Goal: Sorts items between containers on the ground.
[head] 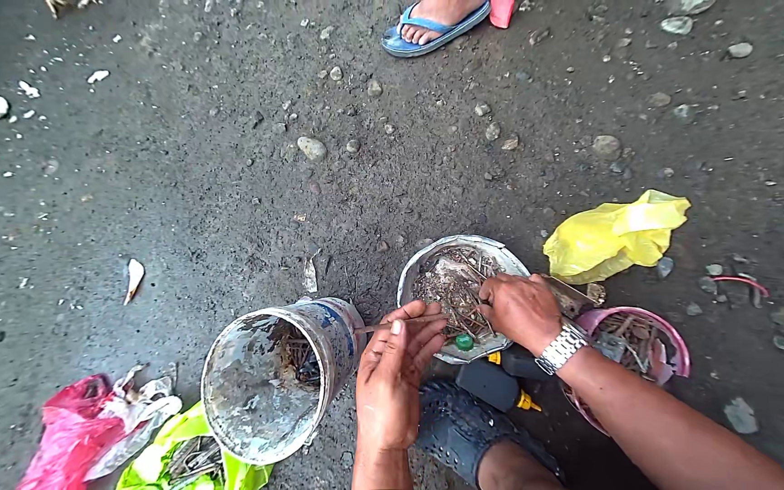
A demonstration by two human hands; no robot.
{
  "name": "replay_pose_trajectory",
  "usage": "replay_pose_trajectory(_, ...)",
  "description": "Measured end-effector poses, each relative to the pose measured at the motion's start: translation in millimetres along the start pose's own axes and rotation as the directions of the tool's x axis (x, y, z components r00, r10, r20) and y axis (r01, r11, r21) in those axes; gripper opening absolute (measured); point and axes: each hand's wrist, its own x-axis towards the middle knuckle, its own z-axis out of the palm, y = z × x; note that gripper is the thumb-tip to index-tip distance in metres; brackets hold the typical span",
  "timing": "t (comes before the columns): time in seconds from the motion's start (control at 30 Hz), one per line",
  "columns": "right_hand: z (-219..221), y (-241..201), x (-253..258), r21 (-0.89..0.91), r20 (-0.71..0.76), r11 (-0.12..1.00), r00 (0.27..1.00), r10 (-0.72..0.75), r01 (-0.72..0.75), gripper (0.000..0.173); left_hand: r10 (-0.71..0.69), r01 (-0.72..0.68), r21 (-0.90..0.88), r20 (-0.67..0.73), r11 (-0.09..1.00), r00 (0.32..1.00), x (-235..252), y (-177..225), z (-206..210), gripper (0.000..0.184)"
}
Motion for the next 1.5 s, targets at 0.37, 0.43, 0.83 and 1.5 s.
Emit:
replay_pose_trajectory(0.37,5,1,7,0.035,-0.127,0.999,0.992,0.021,-0.016,0.022,-0.025,0.022,-0.111,-0.025,0.994,0.999,-17,10,-14,0.049)
replay_pose_trajectory(0.43,9,2,5,0.038,-0.149,0.999,0.989,0.025,-0.020,0.028,-0.020,0.019,-0.147,-0.004,0.989,1.000,-22,13,-16,0.050)
replay_pose_trajectory(0.83,24,-2,16,-0.035,-0.306,0.998,0.950,-0.067,0.059,0.025,0.425,0.157,0.876,-0.370,0.457,0.826,-72,105,-123,0.048)
replay_pose_trajectory(1.5,-17,6,-17,0.994,0.007,0.105,0.998,-0.055,-0.001,0.017,0.128,-0.070,0.530,-0.073,0.845,0.989,3,-13,-2,0.027)
